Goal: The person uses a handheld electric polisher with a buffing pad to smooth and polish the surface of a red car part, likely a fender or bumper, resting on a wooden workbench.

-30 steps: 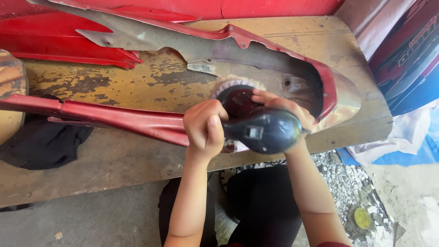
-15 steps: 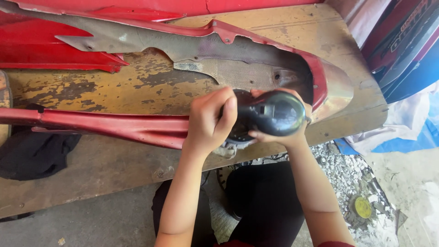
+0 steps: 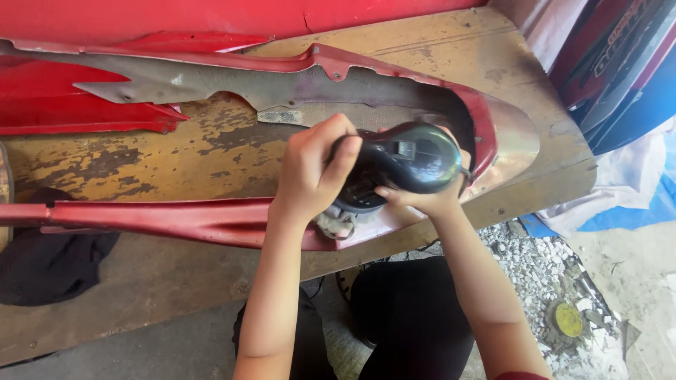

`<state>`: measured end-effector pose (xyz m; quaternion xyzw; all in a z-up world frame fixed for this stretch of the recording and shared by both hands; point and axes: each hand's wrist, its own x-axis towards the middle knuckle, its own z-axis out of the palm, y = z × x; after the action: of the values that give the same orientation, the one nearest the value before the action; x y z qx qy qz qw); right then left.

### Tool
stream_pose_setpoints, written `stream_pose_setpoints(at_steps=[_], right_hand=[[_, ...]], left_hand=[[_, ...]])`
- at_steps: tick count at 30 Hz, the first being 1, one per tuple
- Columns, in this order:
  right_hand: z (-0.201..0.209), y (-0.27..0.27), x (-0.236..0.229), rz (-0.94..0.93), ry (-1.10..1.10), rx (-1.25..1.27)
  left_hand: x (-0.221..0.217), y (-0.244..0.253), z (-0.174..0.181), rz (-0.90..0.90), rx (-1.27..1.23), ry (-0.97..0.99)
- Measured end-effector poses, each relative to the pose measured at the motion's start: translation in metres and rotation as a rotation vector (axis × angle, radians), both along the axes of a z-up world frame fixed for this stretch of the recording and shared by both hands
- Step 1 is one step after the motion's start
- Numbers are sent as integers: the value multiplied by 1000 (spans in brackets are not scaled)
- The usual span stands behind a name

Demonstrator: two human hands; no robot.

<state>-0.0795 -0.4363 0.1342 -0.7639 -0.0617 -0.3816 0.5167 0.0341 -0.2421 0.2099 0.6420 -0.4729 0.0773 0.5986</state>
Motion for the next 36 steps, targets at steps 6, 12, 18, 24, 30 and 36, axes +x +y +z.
stream_pose_setpoints(at_steps=[6, 12, 18, 24, 30, 36], right_hand=[[-11, -8, 21, 55, -199, 41], [-5, -2, 45, -14, -297, -117], [-13, -4, 57, 28, -243, 374], [6, 22, 53, -14, -117, -102], [-2, 24, 45, -5, 58, 0], [10, 36, 38, -12, 142, 3]], left_hand=[[5, -1, -5, -70, -17, -94], [20, 3, -15, -59, -33, -85], [24, 5, -19, -3, -98, -144], [40, 7, -34, 102, -4, 27], [37, 9, -36, 168, -21, 72], [38, 11, -46, 152, -30, 137]])
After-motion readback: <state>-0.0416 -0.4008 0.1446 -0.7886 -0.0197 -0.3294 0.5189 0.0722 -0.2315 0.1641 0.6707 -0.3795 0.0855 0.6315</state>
